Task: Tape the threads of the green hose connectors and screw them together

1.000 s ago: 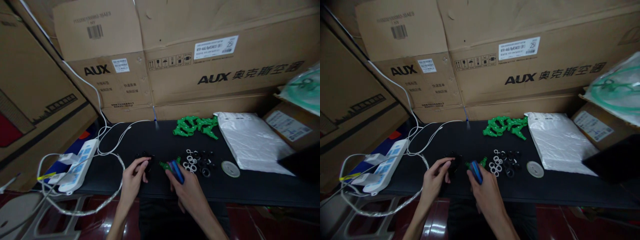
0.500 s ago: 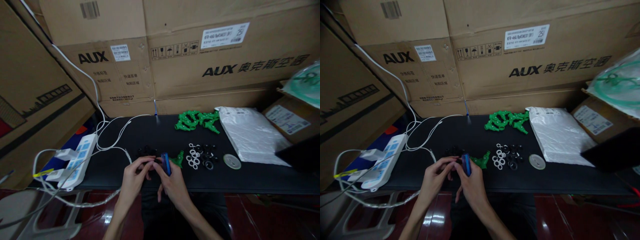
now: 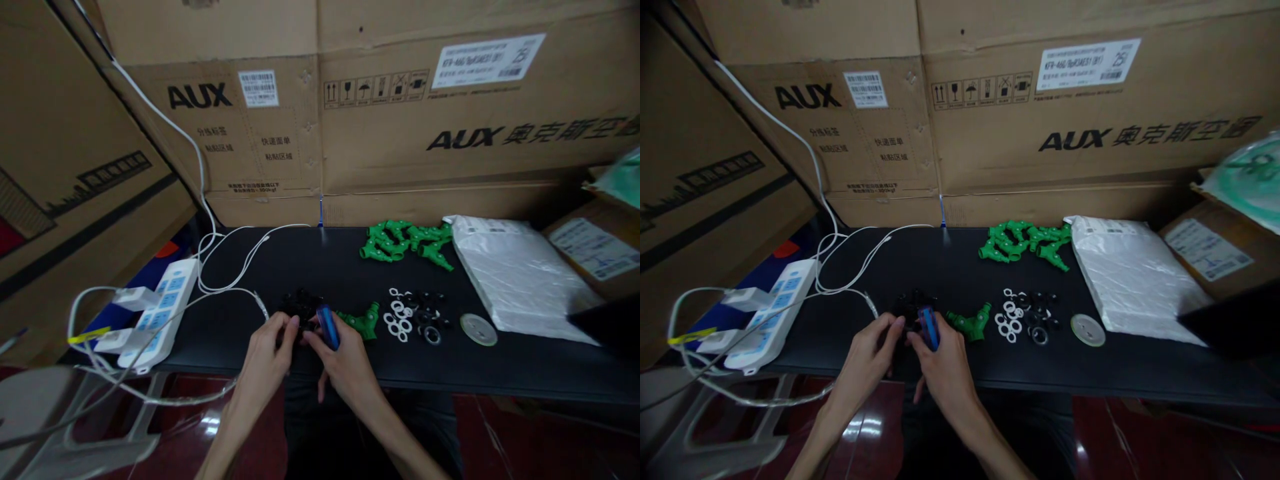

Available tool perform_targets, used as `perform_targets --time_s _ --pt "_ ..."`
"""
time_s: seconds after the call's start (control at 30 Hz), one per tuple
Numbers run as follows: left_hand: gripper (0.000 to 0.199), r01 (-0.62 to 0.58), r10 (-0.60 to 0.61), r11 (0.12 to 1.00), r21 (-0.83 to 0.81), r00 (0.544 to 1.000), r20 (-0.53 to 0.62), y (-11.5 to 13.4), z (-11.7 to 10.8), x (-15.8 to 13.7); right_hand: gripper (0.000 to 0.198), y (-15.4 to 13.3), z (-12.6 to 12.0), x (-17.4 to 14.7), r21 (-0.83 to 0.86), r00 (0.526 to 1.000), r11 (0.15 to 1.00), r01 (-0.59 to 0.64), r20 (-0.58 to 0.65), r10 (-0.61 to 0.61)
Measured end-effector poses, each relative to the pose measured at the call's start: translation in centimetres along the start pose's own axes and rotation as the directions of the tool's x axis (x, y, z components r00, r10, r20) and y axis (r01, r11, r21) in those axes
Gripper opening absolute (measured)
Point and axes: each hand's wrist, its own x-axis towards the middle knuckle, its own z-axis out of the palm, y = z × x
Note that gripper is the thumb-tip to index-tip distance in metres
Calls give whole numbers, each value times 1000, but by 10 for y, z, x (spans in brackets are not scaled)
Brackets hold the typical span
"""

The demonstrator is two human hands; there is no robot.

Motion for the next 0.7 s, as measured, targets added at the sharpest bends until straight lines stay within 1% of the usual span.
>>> perform_targets --time_s 0.03,0.1,0.17,0.23,0.33,0.47,0.53,0.6,0.63,0.7 --pt "35 -15 17 999 41 999 -35 -2 0 1 45 2 0 2 -10 1000 1000 -4 -5 4" --pt "28 -72 87 989 128 990 -113 -8 -1 4 49 5 1 8 -22 1000 1000 -13 -13 12" --pt "21 -126 151 978 167 977 -149 -15 0 6 53 8 1 13 -25 1000 1000 -16 -18 16" --pt "19 -157 182 974 162 972 -152 -21 1 8 56 9 2 17 -20 1000 1000 -12 -20 12" --pt "22 -165 185 976 143 972 -143 -29 3 11 62 5 3 16 6 1000 1000 -6 -2 6" --pt "24 -153 171 981 123 974 -152 -28 3 8 64 -10 0 1 47 1000 999 -22 16 22" --pt "25 -134 155 984 118 969 -193 -23 4 0 62 -22 -9 -11 50 999 998 -36 10 36" --pt "23 -103 131 987 120 958 -254 -18 8 -13 59 -36 -23 -26 55 999 997 -48 -17 49" --pt "20 -90 120 988 123 954 -273 -16 12 -20 56 -42 -32 -33 71 997 996 -48 -50 51" --pt "15 -79 115 987 140 955 -272 -16 21 -31 51 -55 -53 -48 143 985 990 -17 -165 41"
